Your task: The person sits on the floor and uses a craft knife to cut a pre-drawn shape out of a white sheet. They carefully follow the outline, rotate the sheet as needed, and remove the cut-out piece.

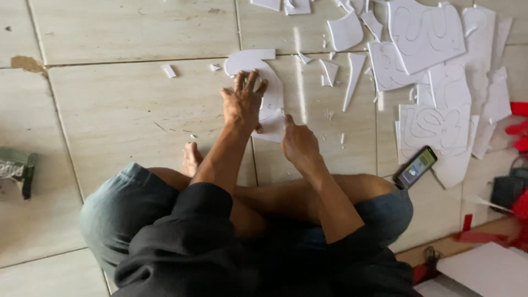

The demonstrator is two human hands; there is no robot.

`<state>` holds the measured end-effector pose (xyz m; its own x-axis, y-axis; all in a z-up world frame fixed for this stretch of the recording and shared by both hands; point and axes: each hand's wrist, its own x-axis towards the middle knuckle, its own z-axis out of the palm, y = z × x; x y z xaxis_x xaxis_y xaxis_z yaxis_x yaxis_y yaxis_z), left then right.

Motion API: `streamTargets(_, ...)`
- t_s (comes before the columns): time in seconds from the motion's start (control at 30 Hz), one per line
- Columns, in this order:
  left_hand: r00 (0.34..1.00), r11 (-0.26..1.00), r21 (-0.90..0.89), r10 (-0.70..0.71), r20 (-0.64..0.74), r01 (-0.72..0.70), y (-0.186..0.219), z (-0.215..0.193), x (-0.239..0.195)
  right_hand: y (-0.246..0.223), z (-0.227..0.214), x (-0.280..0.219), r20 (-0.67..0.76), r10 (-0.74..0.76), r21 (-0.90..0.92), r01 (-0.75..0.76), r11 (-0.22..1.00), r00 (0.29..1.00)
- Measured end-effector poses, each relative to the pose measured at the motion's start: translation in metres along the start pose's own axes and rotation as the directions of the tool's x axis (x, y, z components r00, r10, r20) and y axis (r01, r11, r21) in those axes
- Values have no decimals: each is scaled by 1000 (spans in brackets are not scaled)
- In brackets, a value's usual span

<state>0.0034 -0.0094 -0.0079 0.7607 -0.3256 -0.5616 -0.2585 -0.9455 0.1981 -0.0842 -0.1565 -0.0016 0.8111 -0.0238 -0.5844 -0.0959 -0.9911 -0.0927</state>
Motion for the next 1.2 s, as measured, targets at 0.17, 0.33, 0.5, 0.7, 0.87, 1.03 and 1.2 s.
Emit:
streamTargets(0.17,999,998,45,32,-21,-31,-2,4,3,9,3,-22,71,31,55,-35,998,997)
streamTargets(0.33,997,996,65,67,-32,-65,-4,-5,-5,21,14,-32,95,26,74,-33,997,995)
streamTargets(0.5,994,995,52,92,-63,-89,-7,-1,-4,28,5,-41,78,-26,173,12,985,997)
streamTargets(0.7,992,996,44,80,-101,-76,-8,10,3,29,-29,-53,-33,129,344,-110,932,991)
streamTargets(0.87,991,995,45,97,-87,-93,-10,8,2,9,-48,-28,-118,162,430,-97,898,980)
streamTargets(1.03,989,994,6,113,-98,-113,-8,20,9,11,-68,-10,-195,113,485,-4,875,974)
streamTargets(1.2,991,995,58,91,-93,-86,-10,13,2,27,-105,-6,-239,191,477,-56,877,952)
